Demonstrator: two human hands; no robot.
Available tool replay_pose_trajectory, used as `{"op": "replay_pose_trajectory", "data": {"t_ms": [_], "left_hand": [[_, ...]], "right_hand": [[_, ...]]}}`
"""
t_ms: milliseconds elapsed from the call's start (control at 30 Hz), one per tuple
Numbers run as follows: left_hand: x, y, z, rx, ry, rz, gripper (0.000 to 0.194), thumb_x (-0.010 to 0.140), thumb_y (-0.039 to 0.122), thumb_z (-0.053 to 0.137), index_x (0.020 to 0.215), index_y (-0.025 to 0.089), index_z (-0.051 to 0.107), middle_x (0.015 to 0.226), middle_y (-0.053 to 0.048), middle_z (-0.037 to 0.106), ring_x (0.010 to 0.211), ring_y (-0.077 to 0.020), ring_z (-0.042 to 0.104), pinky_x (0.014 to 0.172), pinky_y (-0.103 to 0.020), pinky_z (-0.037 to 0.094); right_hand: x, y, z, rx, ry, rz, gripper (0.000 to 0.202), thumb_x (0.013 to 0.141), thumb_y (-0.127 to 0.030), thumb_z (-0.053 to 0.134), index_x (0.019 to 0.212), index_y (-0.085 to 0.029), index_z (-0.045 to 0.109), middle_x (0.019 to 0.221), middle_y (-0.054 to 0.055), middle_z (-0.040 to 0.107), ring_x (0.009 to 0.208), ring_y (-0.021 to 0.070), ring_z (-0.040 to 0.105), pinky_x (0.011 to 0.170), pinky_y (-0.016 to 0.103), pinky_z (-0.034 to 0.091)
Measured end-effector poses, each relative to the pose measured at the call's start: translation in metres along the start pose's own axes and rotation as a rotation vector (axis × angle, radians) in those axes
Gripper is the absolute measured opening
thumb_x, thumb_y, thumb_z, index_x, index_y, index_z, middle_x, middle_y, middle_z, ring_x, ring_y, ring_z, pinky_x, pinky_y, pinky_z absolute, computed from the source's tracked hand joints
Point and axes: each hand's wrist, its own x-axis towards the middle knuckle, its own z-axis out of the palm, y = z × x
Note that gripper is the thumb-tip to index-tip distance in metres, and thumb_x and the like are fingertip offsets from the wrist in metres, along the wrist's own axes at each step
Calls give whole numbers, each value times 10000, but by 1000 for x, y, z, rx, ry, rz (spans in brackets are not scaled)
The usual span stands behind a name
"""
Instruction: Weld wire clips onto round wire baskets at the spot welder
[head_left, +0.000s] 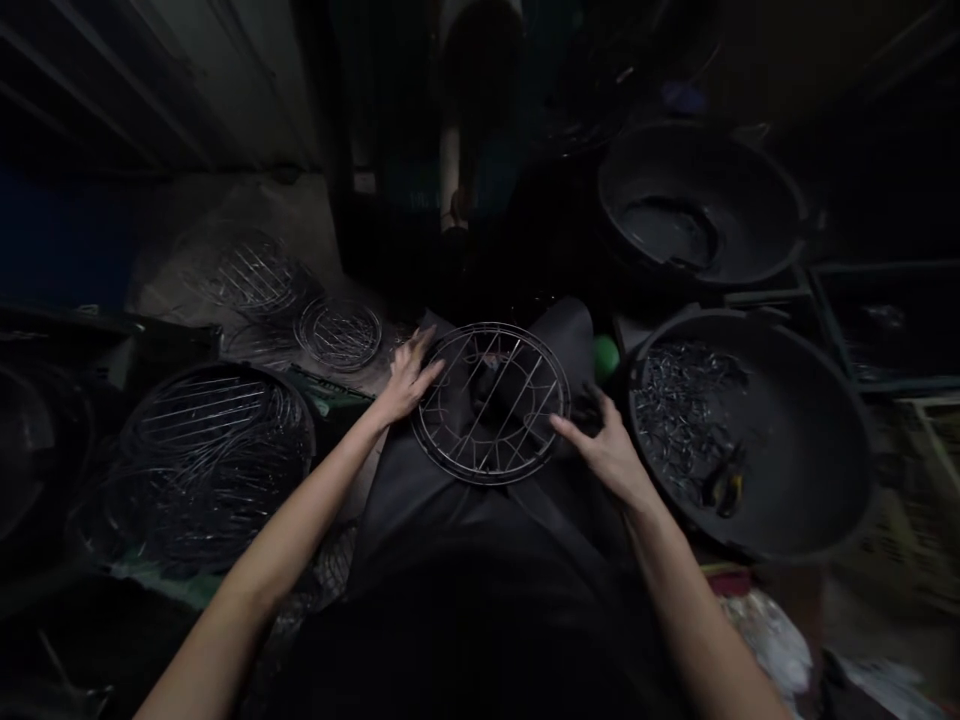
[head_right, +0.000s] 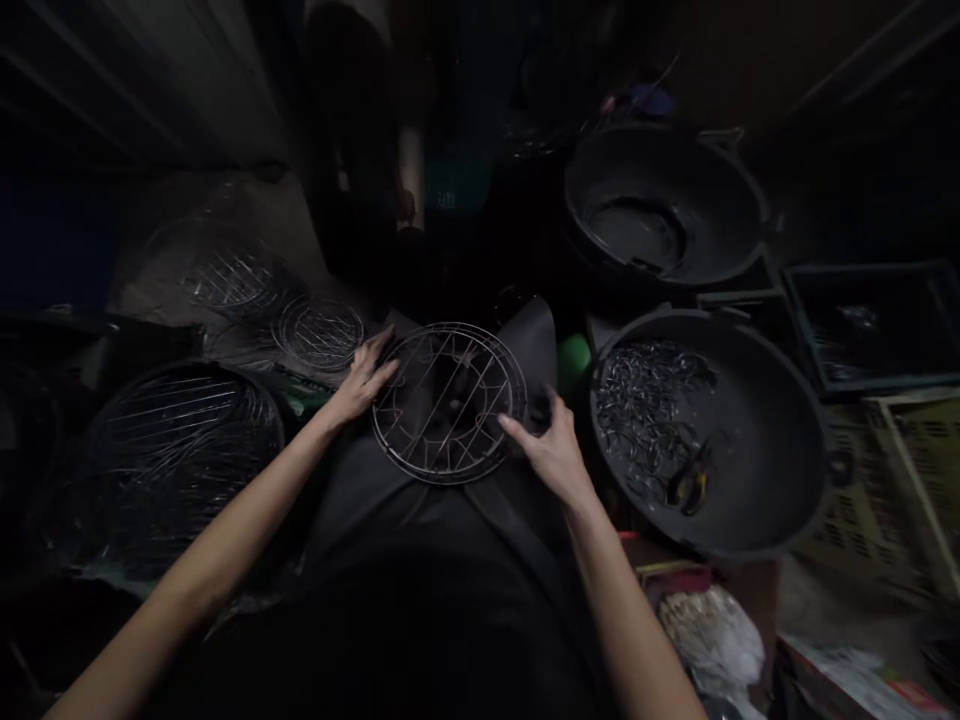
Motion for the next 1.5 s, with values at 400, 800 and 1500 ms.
{"op": "replay_pose_trajectory", "data": {"t_ms": [400, 800, 1500], "left_hand": [[-20, 47, -39, -463, -71, 27, 912, 672, 383, 766, 1423, 244, 267, 1397, -119, 419, 1264, -287, 438, 1061, -448, 367], [-22, 27, -17, 187, 83, 20, 867, 709, 496, 677, 1409, 245, 231, 1448, -116, 350, 1377, -327, 243, 1095, -629, -15], [0, 27, -29, 73, -100, 114, 1139, 596, 529, 771, 1456, 224, 90, 1509, -155, 209, 1389, -308, 228, 1141, -515, 158]], "right_hand": [[-7, 4, -23, 158, -211, -52, 892, 601, -496, 772, 1358, -190, 416, 1175, 114, 588, 911, 223, 631, 855, 400, 535], [75, 3, -25, -61, -227, -507, 826, 675, -496, 734, 1382, -235, 399, 1346, 100, 476, 1232, 278, 464, 1075, 480, 329], [77, 16, -26, -183, -224, -565, 868, 716, -593, 648, 1423, -201, 333, 1299, 125, 472, 1232, 292, 449, 1065, 481, 343]]}}
